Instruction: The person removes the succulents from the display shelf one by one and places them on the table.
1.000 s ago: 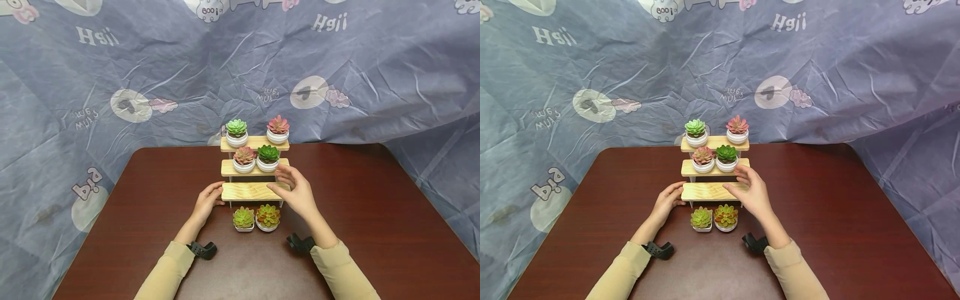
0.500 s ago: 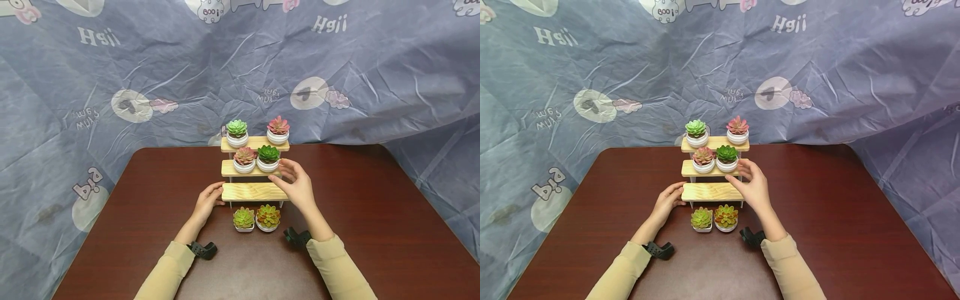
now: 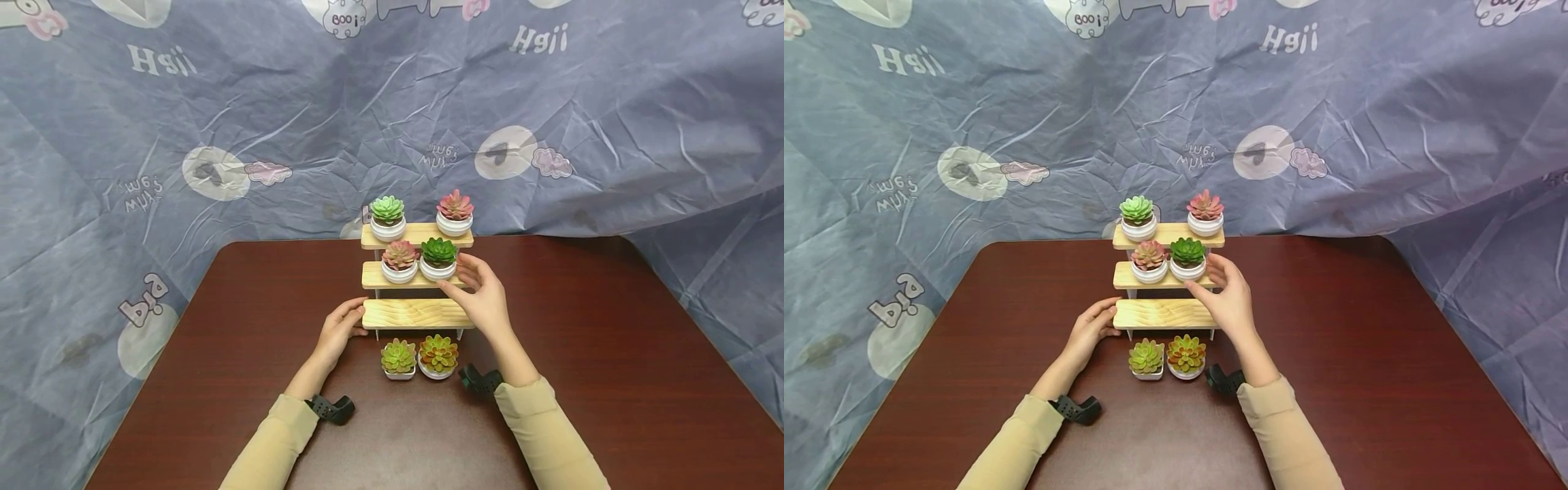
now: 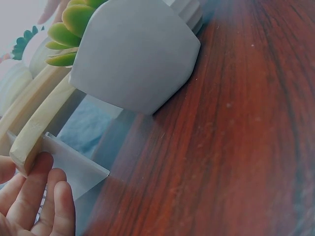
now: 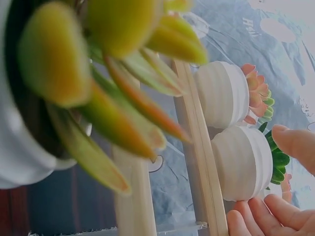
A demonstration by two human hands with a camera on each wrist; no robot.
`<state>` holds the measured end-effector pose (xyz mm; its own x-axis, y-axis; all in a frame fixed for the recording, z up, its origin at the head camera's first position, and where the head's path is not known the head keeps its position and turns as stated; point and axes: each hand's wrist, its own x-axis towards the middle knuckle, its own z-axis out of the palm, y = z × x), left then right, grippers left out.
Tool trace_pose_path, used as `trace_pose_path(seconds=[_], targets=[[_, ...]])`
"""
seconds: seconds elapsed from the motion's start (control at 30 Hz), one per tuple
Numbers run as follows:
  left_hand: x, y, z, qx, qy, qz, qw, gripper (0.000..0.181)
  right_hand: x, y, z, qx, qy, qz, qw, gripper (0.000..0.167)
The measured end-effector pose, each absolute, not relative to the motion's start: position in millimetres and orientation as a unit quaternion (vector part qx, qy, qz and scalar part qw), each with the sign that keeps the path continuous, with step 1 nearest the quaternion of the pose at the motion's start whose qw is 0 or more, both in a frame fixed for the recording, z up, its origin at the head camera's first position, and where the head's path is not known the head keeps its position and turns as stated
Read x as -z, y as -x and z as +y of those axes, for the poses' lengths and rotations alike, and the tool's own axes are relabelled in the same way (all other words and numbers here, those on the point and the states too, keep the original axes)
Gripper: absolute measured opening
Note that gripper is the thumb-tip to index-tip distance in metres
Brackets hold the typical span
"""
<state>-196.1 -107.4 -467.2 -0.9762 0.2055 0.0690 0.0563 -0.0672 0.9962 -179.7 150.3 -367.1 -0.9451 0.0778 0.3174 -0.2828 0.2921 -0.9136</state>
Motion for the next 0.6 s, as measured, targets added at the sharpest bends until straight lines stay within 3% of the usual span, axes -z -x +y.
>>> trace_pose_path(seconds=[0.23,0.5,0.6], targets=[[466,196,-108,-0.724,-0.094,0.681,0.055,0.038,394,204,160,-0.604,-0.073,-0.776,0.165,0.064],[466,195,-108,-0.722,-0.094,0.684,0.054,0.038,373,194,150,-0.603,-0.065,-0.782,0.146,0.063],[466,195,-108,-0.722,-0.094,0.683,0.055,0.038,380,200,152,-0.603,-0.061,-0.782,0.146,0.063]])
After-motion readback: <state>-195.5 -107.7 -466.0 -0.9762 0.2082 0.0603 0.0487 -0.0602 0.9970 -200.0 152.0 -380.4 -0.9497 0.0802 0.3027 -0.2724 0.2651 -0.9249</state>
